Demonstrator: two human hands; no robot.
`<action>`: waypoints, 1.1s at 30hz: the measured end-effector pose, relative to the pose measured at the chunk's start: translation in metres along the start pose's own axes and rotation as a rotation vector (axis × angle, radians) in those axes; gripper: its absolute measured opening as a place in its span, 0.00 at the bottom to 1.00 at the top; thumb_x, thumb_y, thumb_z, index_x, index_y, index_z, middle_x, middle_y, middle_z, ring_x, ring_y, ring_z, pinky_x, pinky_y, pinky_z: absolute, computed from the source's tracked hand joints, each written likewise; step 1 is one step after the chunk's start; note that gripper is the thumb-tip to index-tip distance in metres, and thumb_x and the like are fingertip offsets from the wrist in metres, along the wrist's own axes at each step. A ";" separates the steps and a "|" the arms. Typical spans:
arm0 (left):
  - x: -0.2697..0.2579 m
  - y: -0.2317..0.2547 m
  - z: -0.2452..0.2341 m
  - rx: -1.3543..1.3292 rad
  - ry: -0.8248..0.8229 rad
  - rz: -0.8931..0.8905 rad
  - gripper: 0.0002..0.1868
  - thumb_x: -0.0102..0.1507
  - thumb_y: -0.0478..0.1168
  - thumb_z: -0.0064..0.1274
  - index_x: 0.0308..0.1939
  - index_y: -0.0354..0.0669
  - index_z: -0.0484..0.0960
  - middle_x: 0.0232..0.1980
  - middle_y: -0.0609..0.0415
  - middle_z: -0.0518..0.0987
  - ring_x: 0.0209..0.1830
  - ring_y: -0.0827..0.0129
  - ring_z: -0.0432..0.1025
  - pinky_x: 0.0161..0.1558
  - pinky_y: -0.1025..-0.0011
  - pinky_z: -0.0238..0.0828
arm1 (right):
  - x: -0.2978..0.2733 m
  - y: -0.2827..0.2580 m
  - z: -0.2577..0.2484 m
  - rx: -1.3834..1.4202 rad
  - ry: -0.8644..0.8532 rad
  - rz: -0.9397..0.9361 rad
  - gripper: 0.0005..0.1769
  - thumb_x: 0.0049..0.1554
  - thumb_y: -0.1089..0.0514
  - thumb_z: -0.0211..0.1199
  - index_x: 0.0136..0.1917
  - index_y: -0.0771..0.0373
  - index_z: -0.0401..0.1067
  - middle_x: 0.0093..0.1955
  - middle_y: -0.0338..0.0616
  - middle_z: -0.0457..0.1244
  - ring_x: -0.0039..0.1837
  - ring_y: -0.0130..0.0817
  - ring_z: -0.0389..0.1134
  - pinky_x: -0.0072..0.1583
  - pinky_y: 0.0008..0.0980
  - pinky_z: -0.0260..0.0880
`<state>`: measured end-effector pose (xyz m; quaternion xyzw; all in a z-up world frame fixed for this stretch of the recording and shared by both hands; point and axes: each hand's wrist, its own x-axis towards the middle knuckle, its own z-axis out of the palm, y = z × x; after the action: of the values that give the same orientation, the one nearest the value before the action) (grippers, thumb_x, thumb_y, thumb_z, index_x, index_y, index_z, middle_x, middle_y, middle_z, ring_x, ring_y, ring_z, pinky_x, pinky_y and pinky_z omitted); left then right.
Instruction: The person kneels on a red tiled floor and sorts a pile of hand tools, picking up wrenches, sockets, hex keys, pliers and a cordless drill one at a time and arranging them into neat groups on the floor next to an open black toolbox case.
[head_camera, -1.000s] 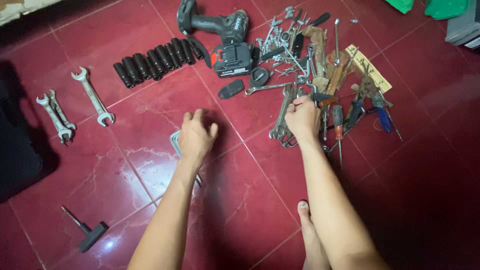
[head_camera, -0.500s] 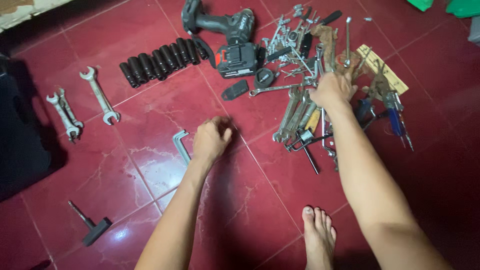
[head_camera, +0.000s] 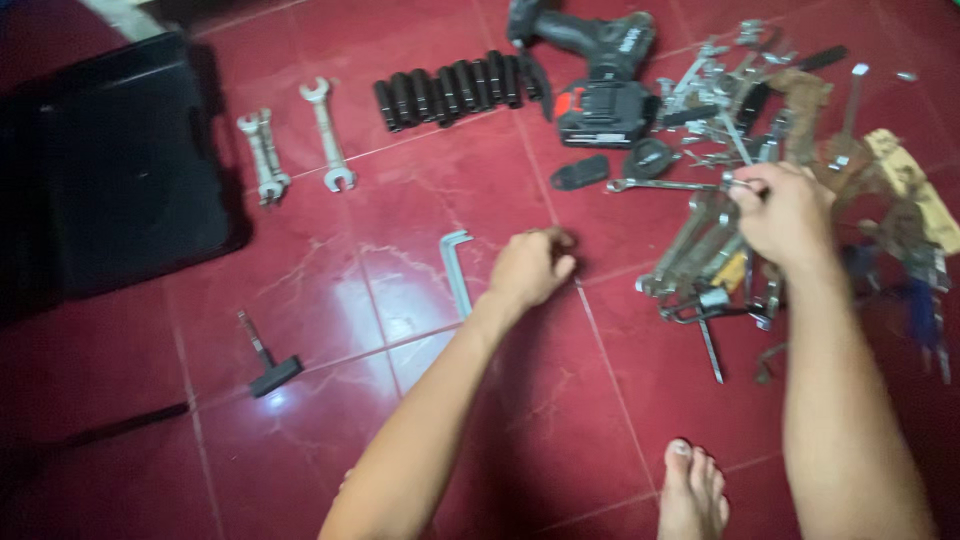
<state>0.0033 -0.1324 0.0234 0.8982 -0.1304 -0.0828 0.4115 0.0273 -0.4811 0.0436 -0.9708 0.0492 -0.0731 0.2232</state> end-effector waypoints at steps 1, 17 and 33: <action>-0.001 0.001 0.000 -0.022 0.001 0.006 0.17 0.57 0.41 0.57 0.49 0.43 0.85 0.44 0.42 0.85 0.47 0.49 0.80 0.53 0.57 0.76 | 0.000 -0.003 -0.001 0.172 -0.063 0.056 0.09 0.61 0.61 0.66 0.56 0.57 0.77 0.47 0.43 0.68 0.52 0.37 0.70 0.56 0.44 0.67; -0.027 0.033 0.007 -0.366 -0.083 -0.041 0.15 0.61 0.44 0.54 0.47 0.42 0.85 0.34 0.51 0.87 0.35 0.62 0.85 0.45 0.66 0.81 | -0.001 0.041 0.062 -0.055 -0.144 0.139 0.13 0.59 0.68 0.62 0.57 0.62 0.77 0.46 0.54 0.69 0.49 0.47 0.71 0.51 0.44 0.71; -0.052 0.064 0.048 -0.462 -0.222 -0.081 0.25 0.61 0.40 0.51 0.63 0.38 0.78 0.45 0.45 0.85 0.44 0.58 0.82 0.50 0.64 0.77 | -0.029 -0.035 0.024 1.170 0.024 0.398 0.17 0.69 0.57 0.53 0.68 0.63 0.73 0.31 0.25 0.52 0.30 0.15 0.49 0.34 0.20 0.54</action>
<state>-0.0693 -0.1908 0.0430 0.7702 -0.1164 -0.2248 0.5854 0.0053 -0.4356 0.0346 -0.6589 0.1836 -0.0558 0.7274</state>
